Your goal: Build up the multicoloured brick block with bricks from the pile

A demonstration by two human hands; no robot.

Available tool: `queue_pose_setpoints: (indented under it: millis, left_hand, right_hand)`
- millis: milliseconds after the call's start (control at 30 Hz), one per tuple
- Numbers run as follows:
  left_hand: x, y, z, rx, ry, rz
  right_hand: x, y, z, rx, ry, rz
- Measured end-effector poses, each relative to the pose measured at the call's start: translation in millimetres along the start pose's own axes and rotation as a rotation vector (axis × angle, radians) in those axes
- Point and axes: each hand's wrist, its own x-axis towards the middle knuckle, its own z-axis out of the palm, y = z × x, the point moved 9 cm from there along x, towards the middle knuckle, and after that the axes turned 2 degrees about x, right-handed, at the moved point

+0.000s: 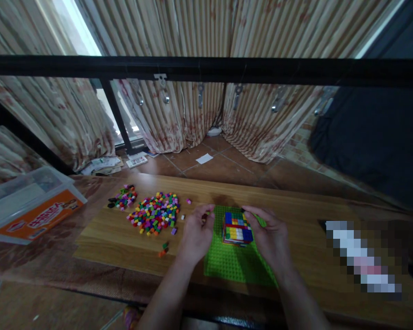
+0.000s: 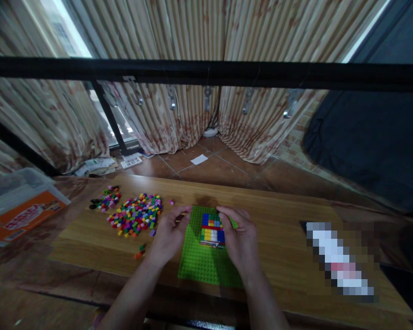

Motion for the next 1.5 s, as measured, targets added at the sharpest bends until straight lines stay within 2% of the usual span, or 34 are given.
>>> queue_pose_setpoints:
  millis: [100,300,533,767,1033,1267,1500]
  left_hand:
    - [1,2,10.3,0.061,-0.015,0.015]
    - [-4,9,25.4,0.139,-0.062,0.075]
    - [-11,15,29.5,0.185,-0.122,0.094]
    - [-15,18,32.0,0.244,-0.123,0.122]
    - [-23,28,38.7,0.468,-0.125,0.235]
    - [-25,22,43.8,0.633,-0.098,0.263]
    - [-27,16,49.5,0.761,-0.121,0.258]
  right_hand:
    - [2,-1,16,-0.047,-0.097,-0.06]
    - [6,-4,34,-0.026,-0.171,-0.105]
    - [6,-3,36,0.014,-0.214,-0.106]
    - [6,-2,38,0.047,-0.242,-0.075]
    - [6,5,42,0.07,-0.279,0.007]
    - [5,0,43,0.107,-0.246,0.024]
    - [4,-6,42,0.099,-0.213,0.013]
